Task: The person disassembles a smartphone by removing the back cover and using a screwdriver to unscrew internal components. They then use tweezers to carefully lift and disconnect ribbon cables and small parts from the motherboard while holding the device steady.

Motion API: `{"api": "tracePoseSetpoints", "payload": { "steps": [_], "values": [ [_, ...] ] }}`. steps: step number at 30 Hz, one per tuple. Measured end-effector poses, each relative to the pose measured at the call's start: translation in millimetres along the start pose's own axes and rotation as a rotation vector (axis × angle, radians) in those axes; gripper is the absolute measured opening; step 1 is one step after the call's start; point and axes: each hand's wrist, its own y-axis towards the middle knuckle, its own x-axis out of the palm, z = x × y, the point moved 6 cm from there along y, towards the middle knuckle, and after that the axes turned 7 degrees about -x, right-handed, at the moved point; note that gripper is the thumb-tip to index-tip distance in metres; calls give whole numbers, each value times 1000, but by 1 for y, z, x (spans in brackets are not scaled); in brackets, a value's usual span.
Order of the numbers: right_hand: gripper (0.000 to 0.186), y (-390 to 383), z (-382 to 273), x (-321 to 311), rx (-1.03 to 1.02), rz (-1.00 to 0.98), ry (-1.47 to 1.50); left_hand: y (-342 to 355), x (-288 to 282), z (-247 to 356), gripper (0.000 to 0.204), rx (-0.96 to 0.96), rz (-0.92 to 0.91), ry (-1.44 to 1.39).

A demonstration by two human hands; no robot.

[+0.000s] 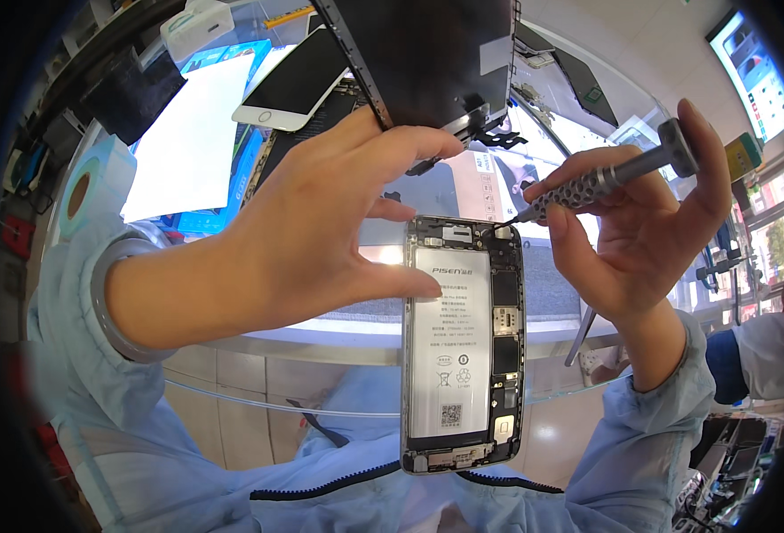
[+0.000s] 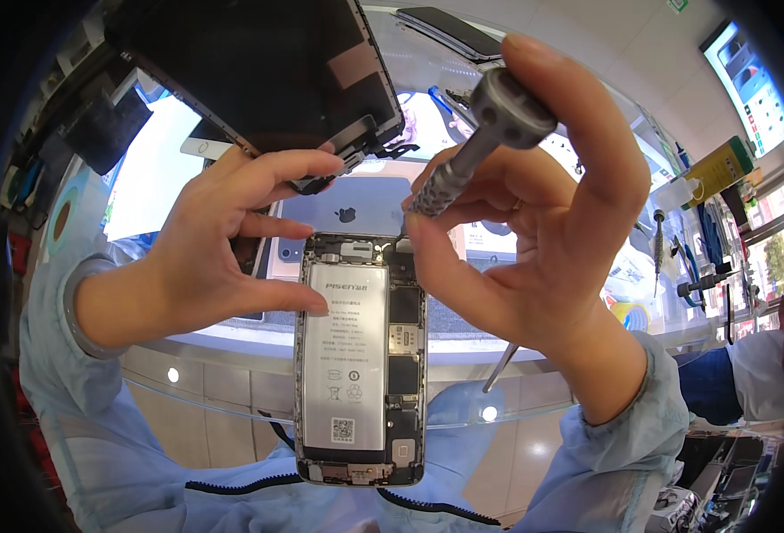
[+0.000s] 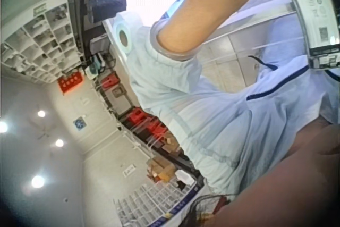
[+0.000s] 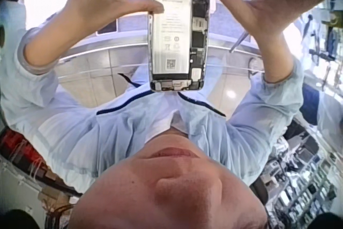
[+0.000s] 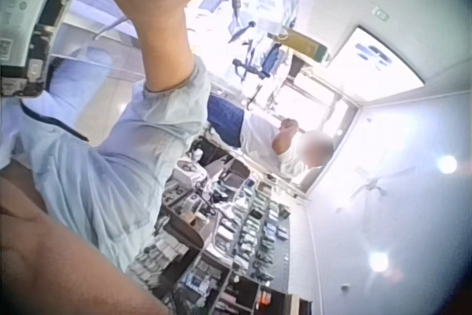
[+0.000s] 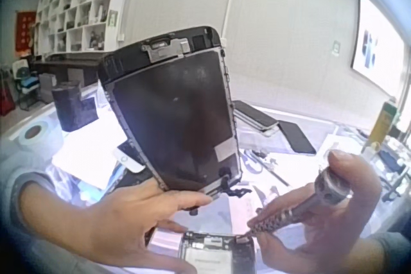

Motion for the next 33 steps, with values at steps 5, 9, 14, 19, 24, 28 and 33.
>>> {"api": "tracePoseSetpoints", "payload": {
  "steps": [5,9,14,19,24,28,33],
  "values": [
    [90,-2,-2,1,-31,-51,-54,0,0,0,80,17,-11,-14],
    [90,-3,-6,-1,-67,-104,-121,-1,-1,1,77,47,-1,-21],
    [89,-11,-12,-1,-140,-188,-216,-1,0,-2,75,26,-15,-61],
    [83,-10,-11,3,-310,-122,-170,-1,0,0,74,31,-25,-75],
    [88,-8,-18,2,-236,-138,-142,-2,0,0,73,56,-9,-42],
    [83,-5,-19,5,-283,-79,-35,-3,-1,2,73,61,-5,-27],
    [54,-3,-20,8,-146,-89,67,-2,-1,2,72,87,-2,-36]
  ]
}}
